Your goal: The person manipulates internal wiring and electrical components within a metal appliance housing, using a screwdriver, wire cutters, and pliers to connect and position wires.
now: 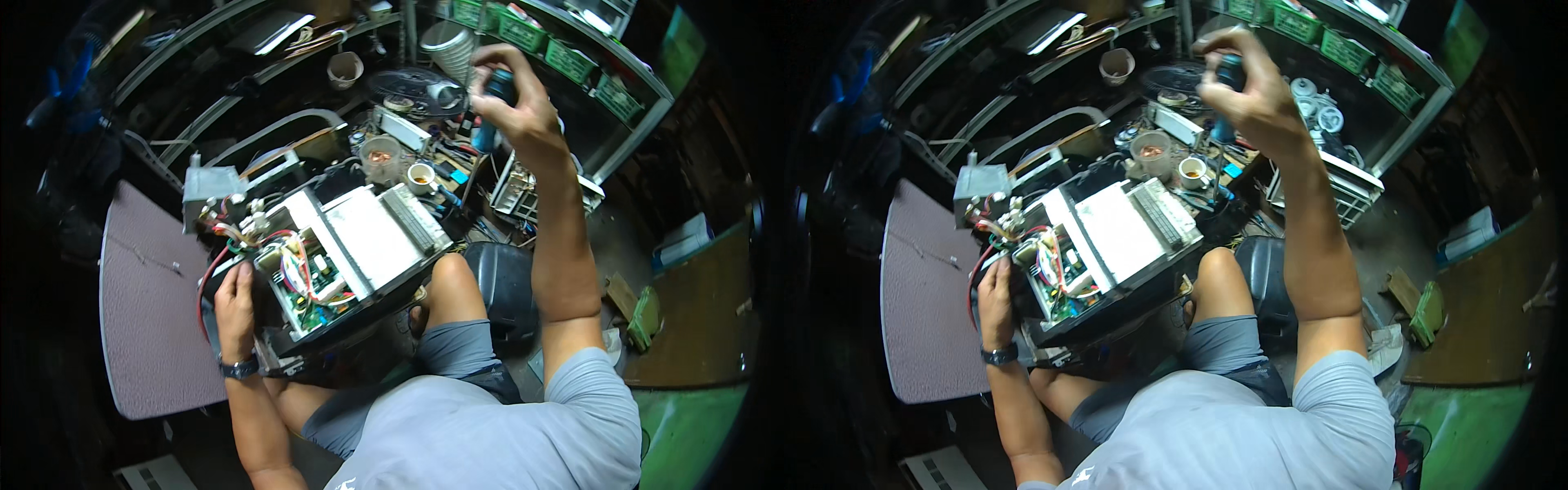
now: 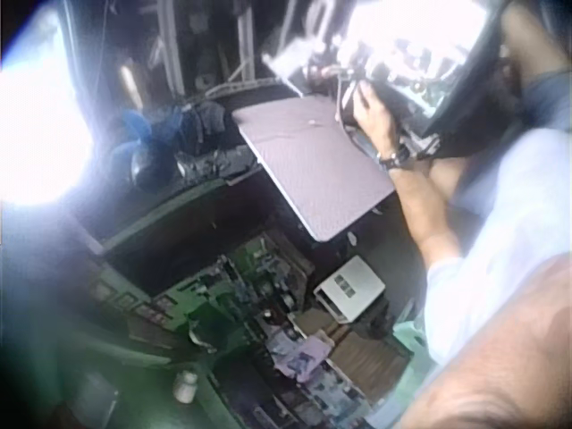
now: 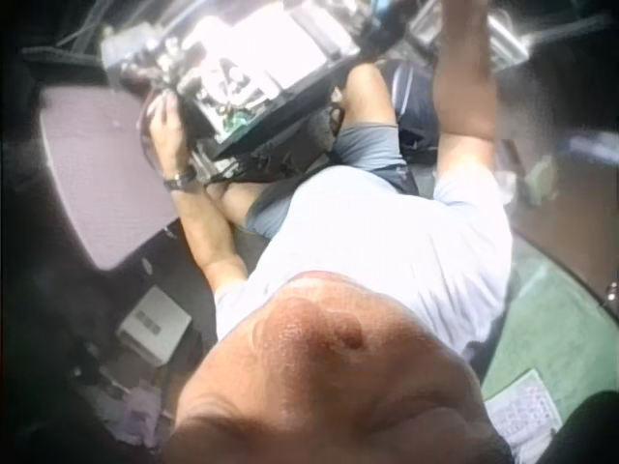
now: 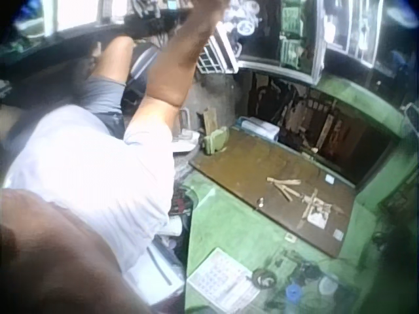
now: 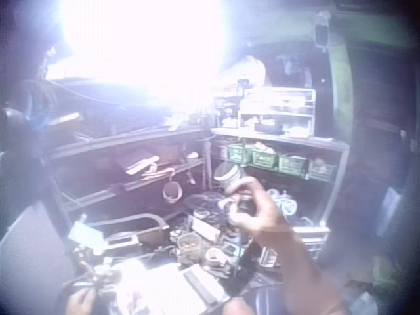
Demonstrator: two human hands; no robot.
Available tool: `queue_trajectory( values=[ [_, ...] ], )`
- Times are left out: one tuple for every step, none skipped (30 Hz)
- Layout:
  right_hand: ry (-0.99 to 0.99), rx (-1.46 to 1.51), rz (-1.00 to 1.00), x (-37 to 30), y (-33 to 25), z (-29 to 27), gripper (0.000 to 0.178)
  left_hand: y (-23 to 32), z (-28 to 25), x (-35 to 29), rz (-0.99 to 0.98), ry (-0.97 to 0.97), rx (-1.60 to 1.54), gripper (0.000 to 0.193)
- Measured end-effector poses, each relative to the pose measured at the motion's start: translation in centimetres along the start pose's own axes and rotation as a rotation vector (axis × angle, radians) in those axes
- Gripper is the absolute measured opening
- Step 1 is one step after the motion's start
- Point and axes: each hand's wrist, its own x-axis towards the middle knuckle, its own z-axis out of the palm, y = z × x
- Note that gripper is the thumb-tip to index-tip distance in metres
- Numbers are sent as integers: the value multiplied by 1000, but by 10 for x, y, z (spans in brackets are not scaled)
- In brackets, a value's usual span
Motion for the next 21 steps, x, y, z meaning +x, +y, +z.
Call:
queue_trajectory(
  values=[
    [58, 67, 48, -18, 12, -24, 34, 10, -3, -4, -84, -47, -47, 43],
    [78, 179, 140, -41, 26, -42, 36, 15, -4, -8, 2, -17, 61, 40],
    [134, 137, 235, -64, 46, -58, 35, 21, -3, -15, 38, -14, 118, 38],
    [178, 47, 303, -89, 69, -69, 30, 26, -4, -24, 75, -8, 178, 36],
    [210, -32, 413, -117, 99, -76, 28, 29, -6, -33, 72, -1, 207, 34],
    [235, -182, 435, -151, 133, -83, 30, 28, -9, -43, 68, 5, 238, 33],
    [250, -367, 519, -178, 150, -81, 34, 22, -15, -53, 68, 41, 310, 32],
    [333, -379, 691, -209, 174, -80, 36, 17, -18, -62, 71, 69, 380, 32],
    [550, -199, 730, -256, 223, -83, 38, 20, -12, -67, 63, 63, 359, 32],
    [711, -218, 734, -293, 254, -76, 38, 13, -14, -73, 65, 92, 415, 32],
    [906, -30, 741, -330, 281, -66, 41, 17, -7, -77, 54, 103, 420, 31],
    [984, -19, 994, -363, 302, -56, 41, 21, 1, -83, 40, 118, 428, 31],
    [1031, 210, 1141, -375, 300, -30, 48, 19, 4, -88, 30, 108, 452, 31],
    [990, 209, 1214, -406, 319, -15, 52, 18, 11, -87, 69, 96, 513, 31],
    [954, 288, 1321, -421, 326, 7, 54, 17, 16, -87, 103, 90, 587, 31],
    [986, 324, 1338, -433, 333, 28, 49, 12, 19, -87, 104, 72, 595, 31],
    [956, 330, 1389, -433, 336, 49, 45, 2, 18, -89, 147, 63, 620, 33],
    [943, 432, 1437, -439, 348, 60, 43, -7, 18, -87, 198, 45, 638, 39],
    [938, 487, 1430, -454, 365, 70, 42, -15, 17, -80, 204, -6, 608, 45],
    [869, 445, 1459, -448, 371, 88, 41, -19, 20, -82, 202, -8, 621, 45],
    [790, 400, 1498, -442, 375, 101, 40, -21, 23, -85, 158, 36, 549, 43]
  ],
)
